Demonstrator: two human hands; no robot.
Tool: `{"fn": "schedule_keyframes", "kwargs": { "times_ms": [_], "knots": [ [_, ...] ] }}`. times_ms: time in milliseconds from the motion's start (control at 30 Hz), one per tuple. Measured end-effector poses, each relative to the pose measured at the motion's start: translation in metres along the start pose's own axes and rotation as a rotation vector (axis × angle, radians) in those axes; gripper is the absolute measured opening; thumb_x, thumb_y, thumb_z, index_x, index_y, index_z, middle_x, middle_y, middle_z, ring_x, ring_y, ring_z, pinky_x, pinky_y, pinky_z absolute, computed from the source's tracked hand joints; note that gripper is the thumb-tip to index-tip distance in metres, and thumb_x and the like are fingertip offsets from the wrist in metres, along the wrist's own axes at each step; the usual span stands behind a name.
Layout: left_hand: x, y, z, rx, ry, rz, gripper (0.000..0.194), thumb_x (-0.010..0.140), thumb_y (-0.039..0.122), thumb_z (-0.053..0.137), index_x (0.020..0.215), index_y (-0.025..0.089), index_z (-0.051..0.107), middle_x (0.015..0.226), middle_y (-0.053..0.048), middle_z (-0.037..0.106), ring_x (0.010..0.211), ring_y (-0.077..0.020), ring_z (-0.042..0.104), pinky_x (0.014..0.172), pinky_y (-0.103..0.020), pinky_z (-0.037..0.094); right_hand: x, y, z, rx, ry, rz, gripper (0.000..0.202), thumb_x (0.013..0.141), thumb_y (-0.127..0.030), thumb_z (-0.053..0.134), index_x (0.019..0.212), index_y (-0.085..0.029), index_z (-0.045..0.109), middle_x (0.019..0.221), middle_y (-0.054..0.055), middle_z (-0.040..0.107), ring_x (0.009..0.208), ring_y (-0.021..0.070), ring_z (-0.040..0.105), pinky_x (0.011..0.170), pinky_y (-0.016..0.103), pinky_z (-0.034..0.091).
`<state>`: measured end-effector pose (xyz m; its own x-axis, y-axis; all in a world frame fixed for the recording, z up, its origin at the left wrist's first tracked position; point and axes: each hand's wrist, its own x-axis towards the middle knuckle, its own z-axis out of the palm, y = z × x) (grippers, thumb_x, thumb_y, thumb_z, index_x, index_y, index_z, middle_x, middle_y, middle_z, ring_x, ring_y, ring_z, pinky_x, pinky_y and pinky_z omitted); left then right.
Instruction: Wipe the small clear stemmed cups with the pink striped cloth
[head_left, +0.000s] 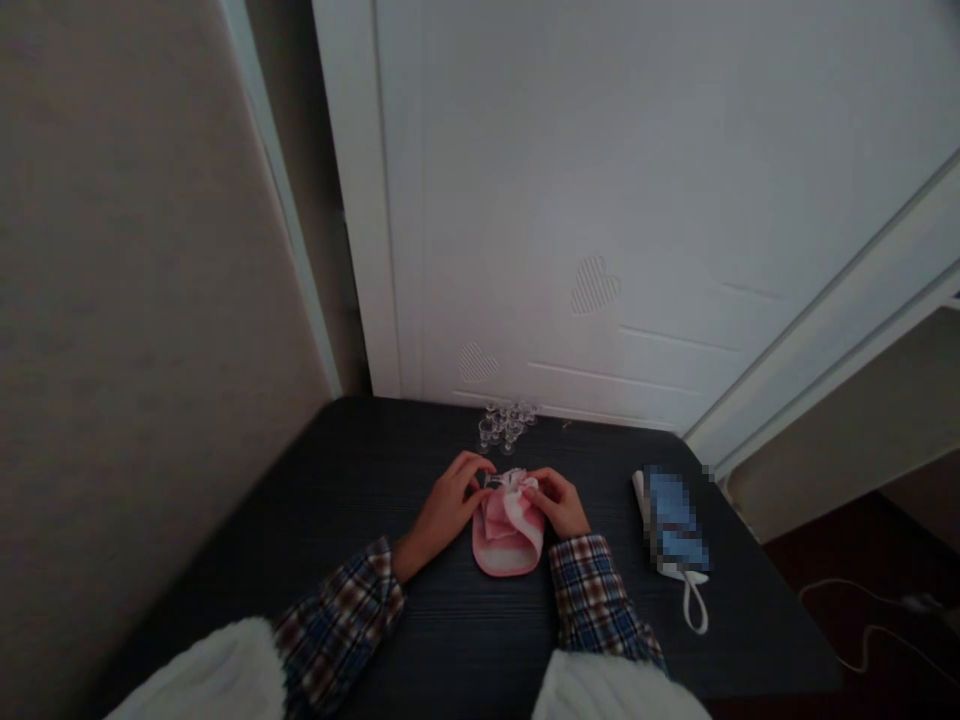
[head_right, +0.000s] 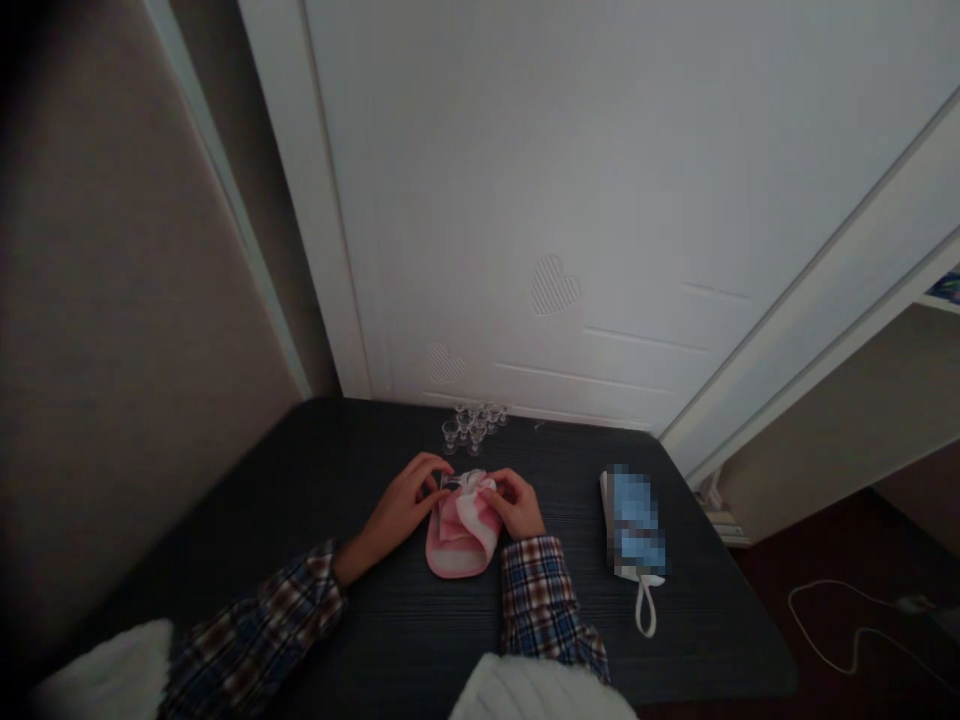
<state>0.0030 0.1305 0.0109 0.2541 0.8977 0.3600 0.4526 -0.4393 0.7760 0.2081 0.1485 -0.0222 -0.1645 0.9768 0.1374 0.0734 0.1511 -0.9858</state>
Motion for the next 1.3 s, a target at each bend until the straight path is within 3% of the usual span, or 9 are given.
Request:
{"fn": "schedule_keyframes", "kwargs": {
  "times_ms": [1300],
  "knots": [
    [-0.002,0.001,0.000,-0.011,-0.034,-0.107,0.019,0.078,0.016,0.052,0.096,0.021,0.054,0.099,0.000,0.050,0.066,-0.0082,0.050,0.058,-0.022,0.043,-0.007,-0.012,0.005,0.001,-0.007,0.049,0.021,0.072,-0.036,0.065,0.081,-0.018,0.060,0.069,-0.001,0.057,0.059,0.0104,0.048,0.055,0.022,0.038]
  ]
}}
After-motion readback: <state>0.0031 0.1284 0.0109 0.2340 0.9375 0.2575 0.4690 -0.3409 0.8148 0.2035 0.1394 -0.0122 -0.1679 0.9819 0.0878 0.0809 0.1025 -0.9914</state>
